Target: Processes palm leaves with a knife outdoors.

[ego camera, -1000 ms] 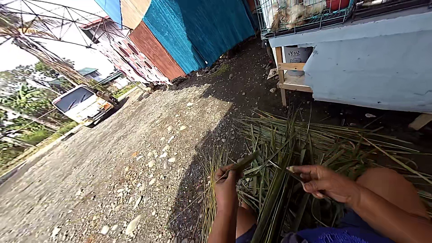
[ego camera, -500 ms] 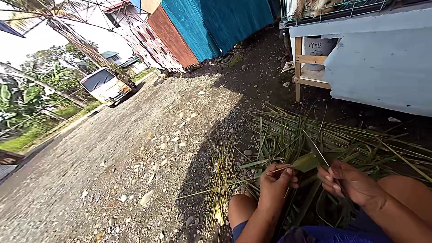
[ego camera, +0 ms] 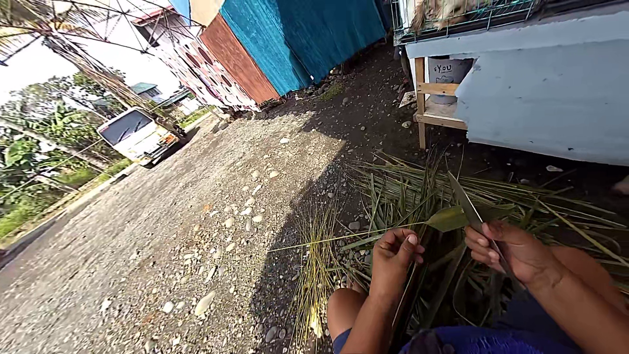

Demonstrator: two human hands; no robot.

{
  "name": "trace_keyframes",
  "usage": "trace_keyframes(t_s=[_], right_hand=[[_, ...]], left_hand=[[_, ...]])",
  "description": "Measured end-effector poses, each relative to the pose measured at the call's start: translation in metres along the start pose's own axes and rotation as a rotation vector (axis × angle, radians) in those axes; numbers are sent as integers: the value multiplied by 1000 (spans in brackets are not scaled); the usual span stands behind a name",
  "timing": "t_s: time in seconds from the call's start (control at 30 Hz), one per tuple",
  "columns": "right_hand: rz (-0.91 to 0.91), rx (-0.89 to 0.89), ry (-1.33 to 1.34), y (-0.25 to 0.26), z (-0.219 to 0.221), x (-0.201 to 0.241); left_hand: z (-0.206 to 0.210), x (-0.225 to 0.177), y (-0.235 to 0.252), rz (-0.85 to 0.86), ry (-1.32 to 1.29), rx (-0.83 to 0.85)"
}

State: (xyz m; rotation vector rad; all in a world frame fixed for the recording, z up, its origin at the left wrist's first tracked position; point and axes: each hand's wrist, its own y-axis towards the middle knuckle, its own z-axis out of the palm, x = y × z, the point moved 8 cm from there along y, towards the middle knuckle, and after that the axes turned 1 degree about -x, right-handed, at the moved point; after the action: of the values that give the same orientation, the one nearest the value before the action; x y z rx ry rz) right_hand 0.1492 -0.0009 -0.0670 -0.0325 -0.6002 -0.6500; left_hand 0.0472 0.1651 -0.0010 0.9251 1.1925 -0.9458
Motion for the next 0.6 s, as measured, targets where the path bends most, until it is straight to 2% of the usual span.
trace_keyframes(t_s=[0.1, 0.2, 0.4, 0.6], right_hand=[[2, 0, 2, 0, 1, 2], [-3, 47, 25, 0, 2, 5], [96, 93, -48, -1, 7, -8], [153, -113, -108, 0, -2, -25]], left_hand=[[0, 2, -2, 36, 60, -4], [-7, 10, -4, -40, 65, -61], [-8, 14, -6, -35, 29, -31], [-9, 9, -12, 100, 320, -101]])
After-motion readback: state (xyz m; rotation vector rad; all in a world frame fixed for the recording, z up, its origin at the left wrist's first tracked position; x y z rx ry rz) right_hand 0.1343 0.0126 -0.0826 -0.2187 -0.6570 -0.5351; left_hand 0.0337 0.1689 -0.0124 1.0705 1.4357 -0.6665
